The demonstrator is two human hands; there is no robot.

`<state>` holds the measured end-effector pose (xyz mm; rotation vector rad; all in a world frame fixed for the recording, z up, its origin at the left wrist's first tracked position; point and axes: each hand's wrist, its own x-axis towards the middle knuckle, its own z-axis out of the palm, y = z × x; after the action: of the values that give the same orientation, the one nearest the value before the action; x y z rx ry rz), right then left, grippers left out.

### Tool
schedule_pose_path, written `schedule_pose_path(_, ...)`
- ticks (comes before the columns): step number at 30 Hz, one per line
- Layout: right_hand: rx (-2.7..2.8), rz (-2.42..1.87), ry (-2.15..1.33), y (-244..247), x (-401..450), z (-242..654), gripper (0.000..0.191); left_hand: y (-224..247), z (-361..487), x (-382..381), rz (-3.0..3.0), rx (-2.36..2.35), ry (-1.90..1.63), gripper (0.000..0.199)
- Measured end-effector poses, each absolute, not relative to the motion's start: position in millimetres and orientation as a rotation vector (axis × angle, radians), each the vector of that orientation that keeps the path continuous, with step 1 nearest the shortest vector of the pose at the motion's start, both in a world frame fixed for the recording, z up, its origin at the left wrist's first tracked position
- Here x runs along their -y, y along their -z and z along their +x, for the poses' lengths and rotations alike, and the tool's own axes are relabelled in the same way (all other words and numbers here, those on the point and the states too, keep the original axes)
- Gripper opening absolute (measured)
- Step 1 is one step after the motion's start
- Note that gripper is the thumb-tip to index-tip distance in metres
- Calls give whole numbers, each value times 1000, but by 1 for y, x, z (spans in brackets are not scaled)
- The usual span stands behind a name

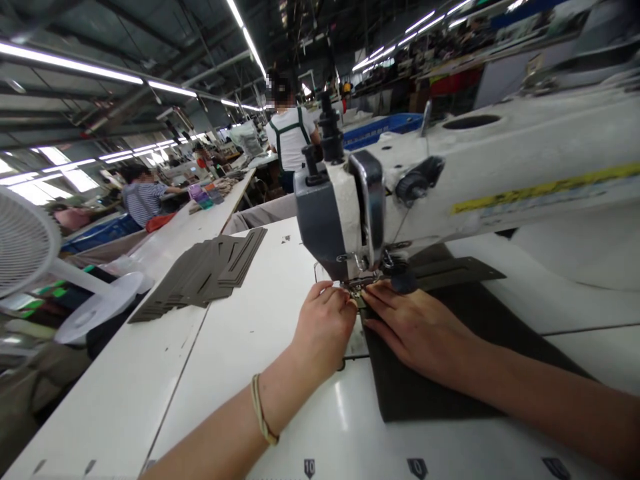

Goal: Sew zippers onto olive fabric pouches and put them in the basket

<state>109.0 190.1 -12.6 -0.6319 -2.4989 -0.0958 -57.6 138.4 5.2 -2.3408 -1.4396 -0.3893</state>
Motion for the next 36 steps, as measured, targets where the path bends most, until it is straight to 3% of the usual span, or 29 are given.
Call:
schedule_pose_path(20, 2523, -600, -14, 18, -201, 110, 31, 4, -63, -144, -2310, 1490, 593, 11)
schedule_pose_path(24, 2527, -519, 212, 15, -213, 131, 26, -2, -68, -137, -2394, 1581, 637, 6)
schedule_pose_path(27, 2498, -540, 455, 18, -215, 153, 31, -15, -71, -118, -2469, 1631, 693, 14)
schedule_pose_path(31, 2475, -738, 579, 14, -184, 165, 33, -31, -67, -80, -2525, 1637, 736, 21)
schedule_pose_path(36, 2517, -717, 484, -3, -115, 158, 31, -28, -59, -57, -2530, 1645, 708, 18)
